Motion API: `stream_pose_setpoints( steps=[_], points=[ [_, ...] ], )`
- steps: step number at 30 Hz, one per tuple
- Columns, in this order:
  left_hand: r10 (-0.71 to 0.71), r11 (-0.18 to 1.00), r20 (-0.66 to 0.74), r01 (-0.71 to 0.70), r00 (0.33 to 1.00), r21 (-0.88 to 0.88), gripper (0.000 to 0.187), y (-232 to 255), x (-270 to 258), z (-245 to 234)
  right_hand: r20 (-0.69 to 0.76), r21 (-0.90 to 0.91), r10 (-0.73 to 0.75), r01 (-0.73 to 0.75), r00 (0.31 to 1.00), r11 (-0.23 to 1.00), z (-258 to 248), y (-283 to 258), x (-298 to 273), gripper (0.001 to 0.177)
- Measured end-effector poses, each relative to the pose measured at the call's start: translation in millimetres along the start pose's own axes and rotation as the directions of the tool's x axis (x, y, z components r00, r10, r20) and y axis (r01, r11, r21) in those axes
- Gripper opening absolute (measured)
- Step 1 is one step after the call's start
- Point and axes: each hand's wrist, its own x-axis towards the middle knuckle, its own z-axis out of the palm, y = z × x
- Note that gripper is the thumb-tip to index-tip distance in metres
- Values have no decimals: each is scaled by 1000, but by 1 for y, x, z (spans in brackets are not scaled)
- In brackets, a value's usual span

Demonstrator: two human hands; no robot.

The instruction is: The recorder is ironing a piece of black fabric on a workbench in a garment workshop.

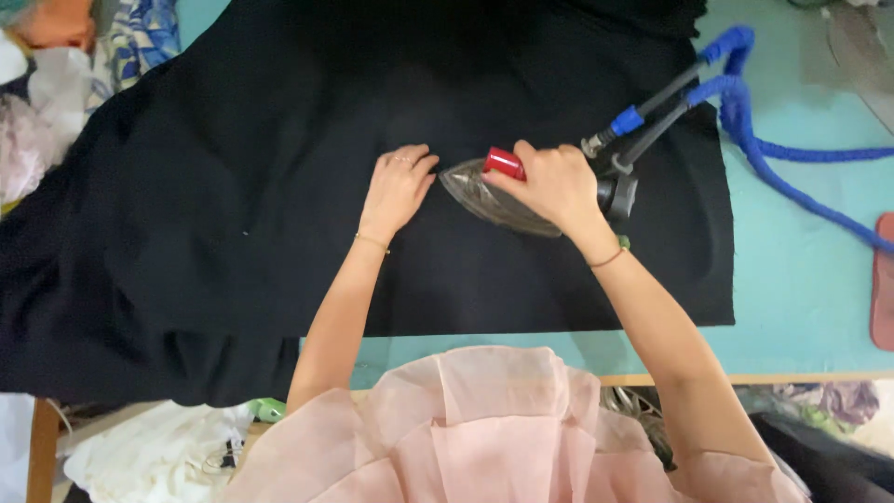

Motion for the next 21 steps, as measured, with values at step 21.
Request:
stream_pose_setpoints(
  steps=[21],
  points=[
    [-529,783,-320,598,786,173,54,9,-125,-39,180,56,-6,-4,984,998,-76,18,-139,61]
  ],
)
